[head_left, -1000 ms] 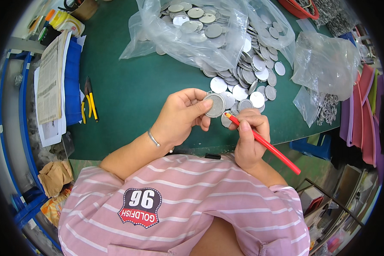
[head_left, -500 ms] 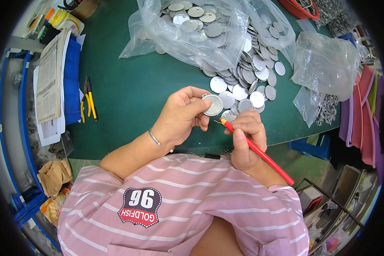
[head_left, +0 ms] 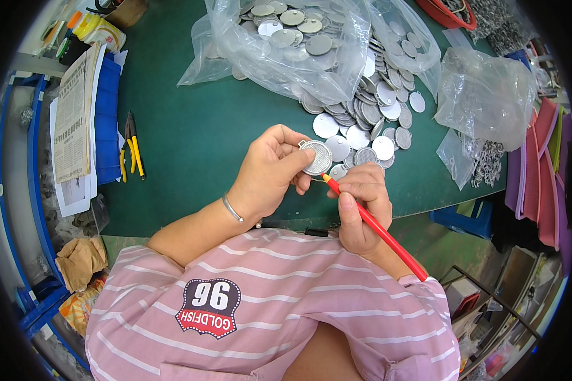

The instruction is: The person holds metal discs one by one, uses a red pen to point at their surface, turns them over, and eventually gathers the discs into a pile on the workstation.

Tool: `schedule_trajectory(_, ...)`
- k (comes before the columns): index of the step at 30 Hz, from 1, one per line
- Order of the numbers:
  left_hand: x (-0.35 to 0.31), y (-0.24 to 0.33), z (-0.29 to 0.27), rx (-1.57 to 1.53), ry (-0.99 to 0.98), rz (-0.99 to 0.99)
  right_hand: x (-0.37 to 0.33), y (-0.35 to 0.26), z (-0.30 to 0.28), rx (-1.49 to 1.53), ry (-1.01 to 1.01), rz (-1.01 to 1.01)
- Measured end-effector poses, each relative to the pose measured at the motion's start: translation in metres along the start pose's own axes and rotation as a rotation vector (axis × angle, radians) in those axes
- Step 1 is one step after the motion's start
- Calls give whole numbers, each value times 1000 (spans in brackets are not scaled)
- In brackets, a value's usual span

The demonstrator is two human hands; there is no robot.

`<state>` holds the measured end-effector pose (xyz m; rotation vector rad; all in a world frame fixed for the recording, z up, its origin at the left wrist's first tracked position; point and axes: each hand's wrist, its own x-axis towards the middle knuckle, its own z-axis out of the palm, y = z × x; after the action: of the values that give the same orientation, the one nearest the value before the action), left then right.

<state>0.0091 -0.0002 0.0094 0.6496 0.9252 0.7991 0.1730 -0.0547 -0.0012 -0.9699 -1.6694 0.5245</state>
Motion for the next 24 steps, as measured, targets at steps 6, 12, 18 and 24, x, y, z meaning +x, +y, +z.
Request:
schedule_trajectory(6, -1, 1, 3, 93, 12, 61, -1, -1, 3, 2, 19, 36)
schedule_trajectory(12, -3, 4, 4, 74, 23, 62, -1, -2, 0, -9, -51, 62)
schedule_trajectory(18, -4, 5, 4, 64, 27, 47, 1, -2, 2, 57, 51, 50)
schedule_trajectory(24, -4, 2, 2, 30, 6, 42, 3, -2, 1, 13, 6, 41)
